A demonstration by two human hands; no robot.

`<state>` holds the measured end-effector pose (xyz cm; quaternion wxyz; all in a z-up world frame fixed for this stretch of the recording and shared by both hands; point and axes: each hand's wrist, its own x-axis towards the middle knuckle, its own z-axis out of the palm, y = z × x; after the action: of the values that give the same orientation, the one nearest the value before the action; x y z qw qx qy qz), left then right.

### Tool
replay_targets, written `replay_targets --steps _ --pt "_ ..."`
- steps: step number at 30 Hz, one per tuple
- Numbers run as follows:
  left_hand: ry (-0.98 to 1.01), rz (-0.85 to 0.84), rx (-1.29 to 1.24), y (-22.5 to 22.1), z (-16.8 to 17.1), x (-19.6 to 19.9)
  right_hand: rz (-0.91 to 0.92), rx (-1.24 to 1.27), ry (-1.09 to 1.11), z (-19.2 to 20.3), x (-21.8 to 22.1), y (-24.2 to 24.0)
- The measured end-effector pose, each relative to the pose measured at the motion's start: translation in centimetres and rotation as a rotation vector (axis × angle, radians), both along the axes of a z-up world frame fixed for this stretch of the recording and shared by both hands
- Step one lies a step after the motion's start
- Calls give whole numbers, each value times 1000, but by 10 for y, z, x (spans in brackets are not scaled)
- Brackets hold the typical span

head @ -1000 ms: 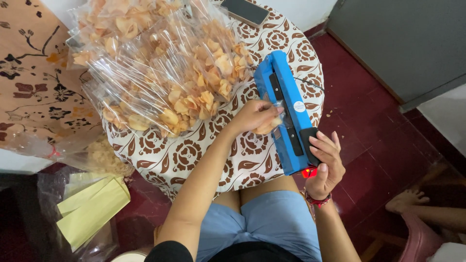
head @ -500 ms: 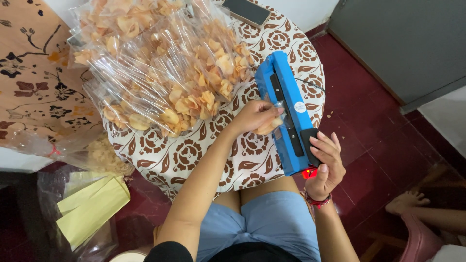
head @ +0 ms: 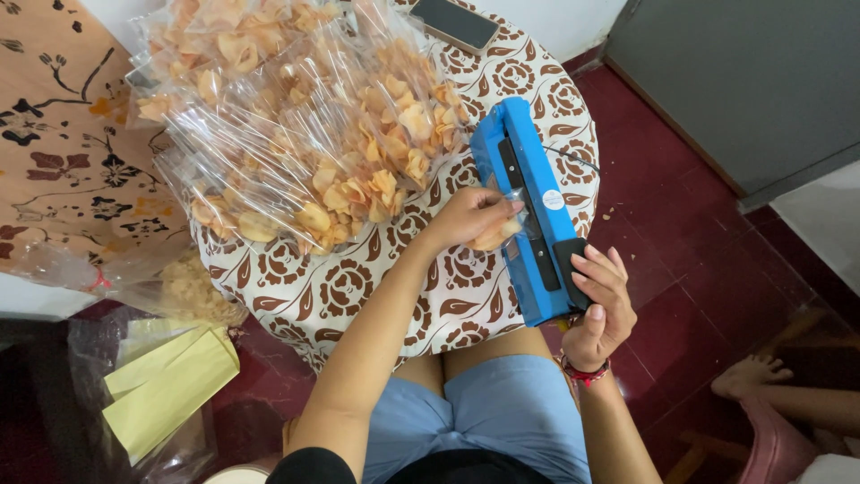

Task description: Sealing small plastic bags containing snacks using a manual heat sealer.

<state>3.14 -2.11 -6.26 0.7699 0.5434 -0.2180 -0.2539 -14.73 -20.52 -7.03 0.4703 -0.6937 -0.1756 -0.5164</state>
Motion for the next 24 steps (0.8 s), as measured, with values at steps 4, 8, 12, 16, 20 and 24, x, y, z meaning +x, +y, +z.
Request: replay_targets --steps 4,8,12,16,20,24 --pt "-6 3 7 1 0 0 0 5 -3 1 0 1" --pt "20 6 -5 1 0 -1 -4 6 -3 1 0 1" --pt "1 9 10 1 0 0 -10 8 -5 1 1 2" --pt "11 18 -2 0 -3 0 -15 13 -6 1 0 3" --pt "-11 28 27 1 0 -3 -29 1 6 3 0 3" --pt "-12 41 61 3 -2 -3 -38 -12 11 6 -1 4"
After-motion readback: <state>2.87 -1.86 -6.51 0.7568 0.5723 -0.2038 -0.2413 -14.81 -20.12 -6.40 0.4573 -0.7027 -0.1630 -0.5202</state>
